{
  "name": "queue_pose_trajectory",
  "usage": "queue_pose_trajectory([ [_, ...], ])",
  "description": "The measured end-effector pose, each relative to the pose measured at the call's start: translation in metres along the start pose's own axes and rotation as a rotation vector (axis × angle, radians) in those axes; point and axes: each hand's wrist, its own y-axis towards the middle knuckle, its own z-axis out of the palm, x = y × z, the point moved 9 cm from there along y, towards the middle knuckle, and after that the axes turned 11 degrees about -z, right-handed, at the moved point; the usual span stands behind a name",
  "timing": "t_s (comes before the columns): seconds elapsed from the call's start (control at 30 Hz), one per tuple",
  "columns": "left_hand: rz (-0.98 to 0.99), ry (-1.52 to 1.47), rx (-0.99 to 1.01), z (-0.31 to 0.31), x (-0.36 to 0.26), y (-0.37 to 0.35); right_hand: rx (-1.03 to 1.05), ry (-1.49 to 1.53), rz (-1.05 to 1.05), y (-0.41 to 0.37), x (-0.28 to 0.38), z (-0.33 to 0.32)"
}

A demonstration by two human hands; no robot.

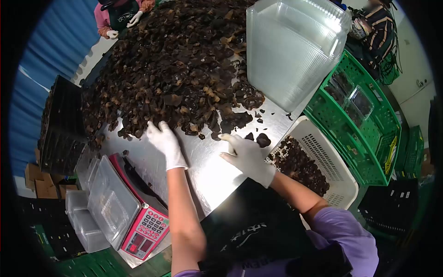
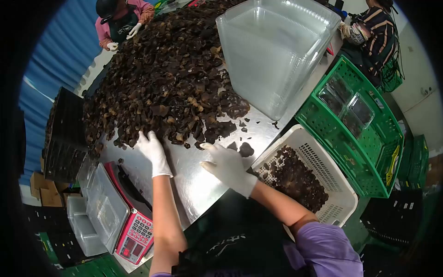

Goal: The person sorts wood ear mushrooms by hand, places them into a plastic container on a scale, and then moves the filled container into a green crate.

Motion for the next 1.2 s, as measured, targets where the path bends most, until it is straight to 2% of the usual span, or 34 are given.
queue_pose_trajectory([
  [0.03, 0.004, -0.106, 0.130, 0.012, -0.013, -0.014, -0.006, 0.039, -0.003, 0.006, 0.003, 0.003],
  [0.1, 0.020, -0.232, 0.256, 0.022, -0.032, -0.039, -0.009, 0.073, -0.008, 0.016, 0.000, -0.003],
  [0.17, 0.016, -0.221, 0.301, 0.005, -0.040, -0.048, -0.358, 0.418, 0.086, 0.014, -0.032, -0.047],
  [0.23, 0.051, -0.183, 0.344, -0.008, -0.034, -0.052, -0.361, -0.015, 0.147, 0.018, -0.063, -0.077],
  [0.3, 0.068, -0.127, 0.282, -0.025, -0.024, -0.057, -0.165, -0.349, 0.041, 0.026, -0.070, -0.078],
  [0.33, 0.097, -0.077, 0.256, -0.028, -0.016, -0.059, -0.079, -0.407, 0.001, 0.029, -0.079, -0.067],
  [0.47, 0.028, -0.058, 0.239, -0.047, -0.002, -0.071, -0.035, -0.356, 0.031, 0.024, -0.082, -0.071],
  [0.53, -0.013, -0.093, 0.204, -0.059, 0.010, -0.070, 0.158, -0.492, 0.098, -0.003, -0.092, -0.080],
  [0.57, -0.052, -0.133, 0.178, -0.063, 0.016, -0.068, 0.196, -0.570, 0.064, -0.023, -0.082, -0.097],
  [0.6, -0.078, -0.156, 0.159, -0.063, 0.023, -0.066, 0.311, -0.676, 0.167, -0.046, -0.093, -0.106],
  [0.63, -0.086, -0.156, 0.147, -0.060, 0.025, -0.065, 0.288, -0.716, 0.144, -0.069, -0.083, -0.123],
  [0.7, -0.112, -0.187, 0.217, -0.042, 0.018, -0.067, 0.293, -0.691, 0.265, -0.096, -0.069, -0.149],
  [0.73, -0.090, -0.184, 0.305, -0.029, 0.000, -0.075, 0.299, -0.687, 0.250, -0.105, -0.070, -0.146],
  [0.77, -0.064, -0.182, 0.391, -0.017, -0.020, -0.090, 0.197, -0.683, 0.262, -0.110, -0.072, -0.150],
  [0.83, 0.200, -0.217, 0.449, 0.017, -0.049, -0.128, -0.028, -0.600, 0.281, -0.113, -0.073, -0.145],
  [0.9, 0.238, -0.242, 0.462, 0.017, -0.073, -0.148, -0.189, -0.393, 0.268, -0.092, -0.046, -0.127],
  [0.97, 0.158, -0.165, 0.425, 0.009, -0.072, -0.142, -0.275, -0.252, 0.185, -0.073, -0.032, -0.098],
  [1.0, 0.225, -0.219, 0.294, -0.015, -0.081, -0.134, -0.229, -0.277, 0.156, -0.062, -0.028, -0.082],
  [1.03, 0.113, -0.283, 0.301, -0.025, -0.079, -0.123, -0.175, -0.289, 0.184, -0.051, -0.028, -0.067],
  [1.1, 0.200, -0.305, 0.148, -0.044, -0.080, -0.104, -0.126, -0.367, 0.085, -0.027, -0.018, -0.045],
  [1.17, 0.104, -0.276, 0.051, -0.047, -0.071, -0.061, -0.129, -0.374, 0.027, -0.010, -0.023, -0.027],
  [1.2, 0.117, -0.314, -0.006, -0.049, -0.067, -0.030, -0.140, -0.327, 0.030, -0.002, -0.024, -0.023],
])
